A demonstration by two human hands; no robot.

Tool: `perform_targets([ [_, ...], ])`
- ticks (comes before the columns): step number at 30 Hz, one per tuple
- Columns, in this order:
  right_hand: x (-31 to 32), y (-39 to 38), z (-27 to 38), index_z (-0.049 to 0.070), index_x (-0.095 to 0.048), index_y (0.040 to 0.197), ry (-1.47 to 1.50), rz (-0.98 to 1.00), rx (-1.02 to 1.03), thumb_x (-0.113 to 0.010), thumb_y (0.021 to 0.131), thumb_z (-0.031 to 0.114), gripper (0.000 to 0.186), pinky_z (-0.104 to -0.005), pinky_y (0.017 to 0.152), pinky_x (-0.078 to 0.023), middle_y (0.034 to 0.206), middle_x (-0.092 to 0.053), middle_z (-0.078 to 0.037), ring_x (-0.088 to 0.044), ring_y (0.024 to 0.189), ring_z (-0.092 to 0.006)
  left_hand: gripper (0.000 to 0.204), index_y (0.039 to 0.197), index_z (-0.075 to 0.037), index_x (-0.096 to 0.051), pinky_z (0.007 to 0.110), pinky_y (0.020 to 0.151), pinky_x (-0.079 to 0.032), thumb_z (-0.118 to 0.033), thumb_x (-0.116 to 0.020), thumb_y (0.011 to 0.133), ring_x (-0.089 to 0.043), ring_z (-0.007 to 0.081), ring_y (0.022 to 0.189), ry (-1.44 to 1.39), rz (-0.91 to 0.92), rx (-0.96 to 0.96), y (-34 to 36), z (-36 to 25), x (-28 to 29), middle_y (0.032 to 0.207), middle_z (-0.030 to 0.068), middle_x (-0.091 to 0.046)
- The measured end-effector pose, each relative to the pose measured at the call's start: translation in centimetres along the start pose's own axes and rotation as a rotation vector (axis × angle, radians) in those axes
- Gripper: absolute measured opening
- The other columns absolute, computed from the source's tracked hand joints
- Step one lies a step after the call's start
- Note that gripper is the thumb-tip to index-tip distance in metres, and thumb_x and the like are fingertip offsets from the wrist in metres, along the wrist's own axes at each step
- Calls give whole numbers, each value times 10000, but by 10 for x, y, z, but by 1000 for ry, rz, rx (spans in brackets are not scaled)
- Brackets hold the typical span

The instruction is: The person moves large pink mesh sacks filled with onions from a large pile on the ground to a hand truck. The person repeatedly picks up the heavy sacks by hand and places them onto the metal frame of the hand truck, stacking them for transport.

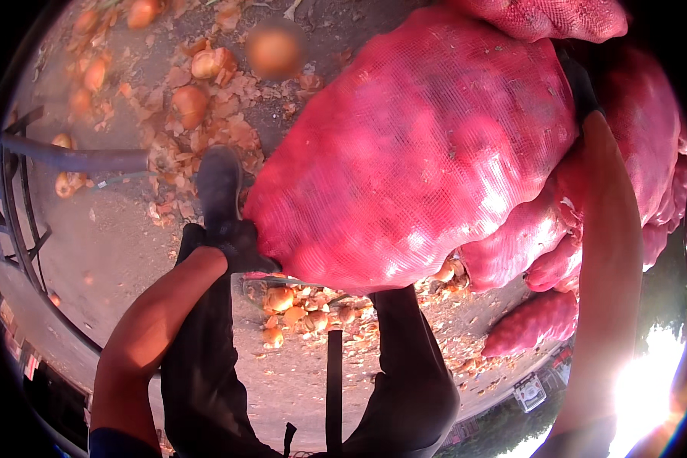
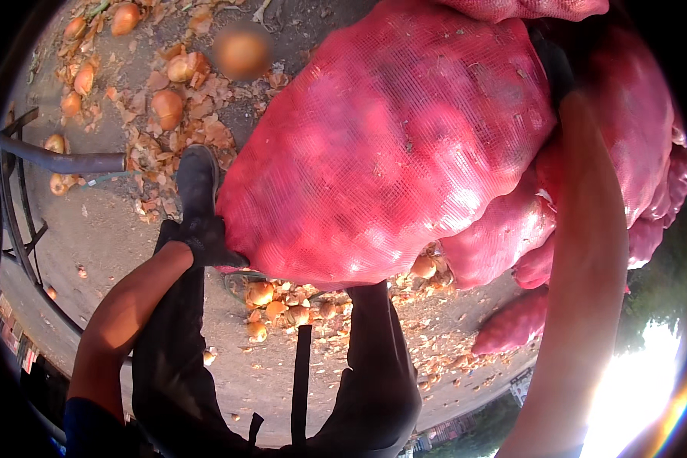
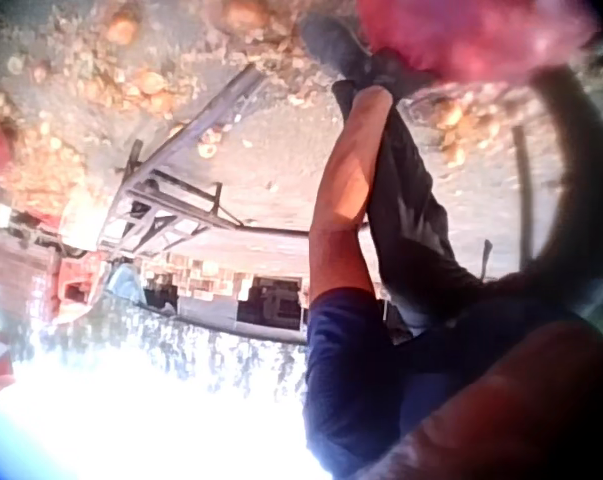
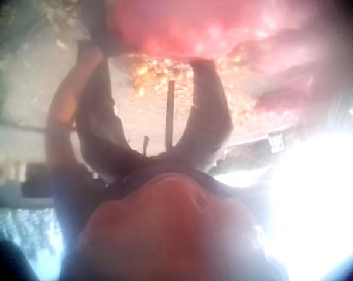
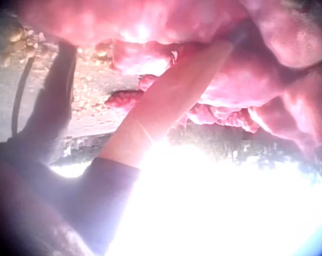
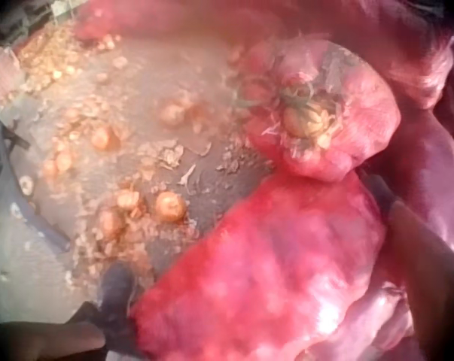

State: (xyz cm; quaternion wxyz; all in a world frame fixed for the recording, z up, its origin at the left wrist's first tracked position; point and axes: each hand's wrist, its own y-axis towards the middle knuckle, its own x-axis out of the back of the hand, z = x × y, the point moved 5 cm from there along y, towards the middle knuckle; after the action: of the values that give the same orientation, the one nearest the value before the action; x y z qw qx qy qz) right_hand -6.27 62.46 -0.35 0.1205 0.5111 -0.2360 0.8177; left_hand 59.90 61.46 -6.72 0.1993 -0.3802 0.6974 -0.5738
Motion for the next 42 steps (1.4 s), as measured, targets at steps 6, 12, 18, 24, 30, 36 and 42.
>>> perform_targets([
  [6,17,-38,22,-31,-531,1280,154,-6,-133,-418,989,265,430,-337,1015,-376,1267,-571,-164,-537,1154,-261,853,1026,15,-653,373,836,-511,-715,-695,586,-662,300,938,34,-154,-41,2,5,-12,984,172,-682],
  [12,20,-31,13,-23,-614,1113,-22,-100,58,-449,976,353,433,-341,915,-431,1115,-633,-184,-589,1025,-272,827,964,15,-681,368,868,-496,-726,-673,596,-662,281,956,129,-142,-86,-8,-12,14,977,193,-688],
  [18,21,-50,36,-27,-586,1124,-288,-205,253,-393,983,253,368,-390,913,-440,1124,-612,-225,-570,1059,-366,859,998,4,-683,358,905,-475,-756,-643,599,-655,282,984,229,-148,-57,-11,-3,4,999,183,-689],
  [24,33,-85,79,-7,-625,1076,-93,-151,-5,-410,973,329,411,-401,903,-438,1129,-611,-239,-563,1063,-384,869,1044,7,-659,376,898,-476,-748,-649,613,-654,289,981,231,-63,-51,-10,6,-19,1000,178,-685],
  [30,32,-102,91,20,-641,1057,112,-188,-256,-462,940,375,414,-416,886,-436,1072,-633,-236,-580,1030,-403,875,1073,24,-610,402,889,-471,-714,-681,608,-626,324,986,211,-150,-62,-50,4,-12,1012,193,-655],
  [36,20,-94,98,38,-654,1019,-61,-186,-292,-429,930,423,455,-450,904,-432,1066,-628,-240,-572,1042,-410,687,1172,22,-543,401,889,-480,-407,-790,695,-614,344,1003,-303,-524,-61,-139,37,7,1110,202,-614],
  [42,38,-109,137,36,-647,981,27,-208,-292,-444,922,439,455,-476,870,-449,1032,-634,-241,-585,999,-421,683,1225,18,-521,401,863,-493,-361,-785,722,-616,322,991,-403,-693,60,-218,104,-17,1109,194,-610],
])
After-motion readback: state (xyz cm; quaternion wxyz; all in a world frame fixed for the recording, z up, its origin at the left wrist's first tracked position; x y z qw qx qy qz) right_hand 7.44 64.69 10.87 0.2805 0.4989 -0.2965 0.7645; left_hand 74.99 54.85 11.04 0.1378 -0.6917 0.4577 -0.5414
